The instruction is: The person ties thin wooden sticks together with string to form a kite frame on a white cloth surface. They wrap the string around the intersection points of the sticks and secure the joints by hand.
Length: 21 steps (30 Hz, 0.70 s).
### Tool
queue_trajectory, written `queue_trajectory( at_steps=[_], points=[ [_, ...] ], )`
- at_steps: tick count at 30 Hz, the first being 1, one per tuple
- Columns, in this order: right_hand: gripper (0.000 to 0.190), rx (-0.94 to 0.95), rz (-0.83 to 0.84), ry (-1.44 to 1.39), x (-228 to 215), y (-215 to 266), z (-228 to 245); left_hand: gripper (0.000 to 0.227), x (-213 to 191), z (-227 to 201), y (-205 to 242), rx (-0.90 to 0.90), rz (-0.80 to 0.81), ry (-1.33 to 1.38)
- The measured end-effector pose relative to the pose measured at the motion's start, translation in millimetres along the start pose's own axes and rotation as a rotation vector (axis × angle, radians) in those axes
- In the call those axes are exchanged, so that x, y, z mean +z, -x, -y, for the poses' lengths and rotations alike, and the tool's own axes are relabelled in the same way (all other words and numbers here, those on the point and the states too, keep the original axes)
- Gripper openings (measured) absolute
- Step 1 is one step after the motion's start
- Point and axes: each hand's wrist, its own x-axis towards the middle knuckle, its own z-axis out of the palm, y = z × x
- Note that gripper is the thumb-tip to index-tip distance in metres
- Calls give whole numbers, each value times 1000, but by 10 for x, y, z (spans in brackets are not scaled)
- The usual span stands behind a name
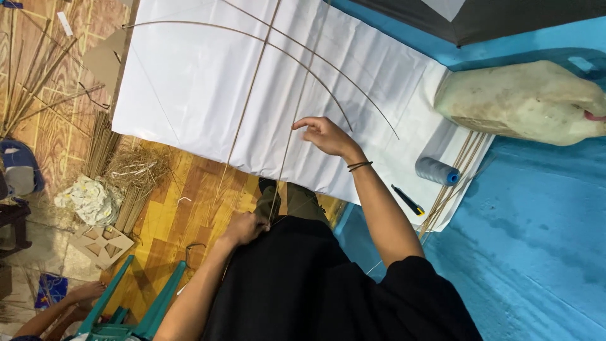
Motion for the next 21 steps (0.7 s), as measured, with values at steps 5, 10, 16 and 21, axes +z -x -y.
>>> queue_trajectory(
  at_steps=[5,10,16,21],
  points=[
    [15,48,-200,19,110,-274,-476,27,176,214,-15,51,-21,-147],
    [13,121,-435,134,312,-501,-715,25,-45,502,150,-30,-79,-360],
    [14,49,-554,14,481,-588,-657,25,38,847,359,-151,-246,-249],
    [15,-18,-598,-49,467,-524,-400,21,-431,944,378,-163,-255,-267]
  ],
)
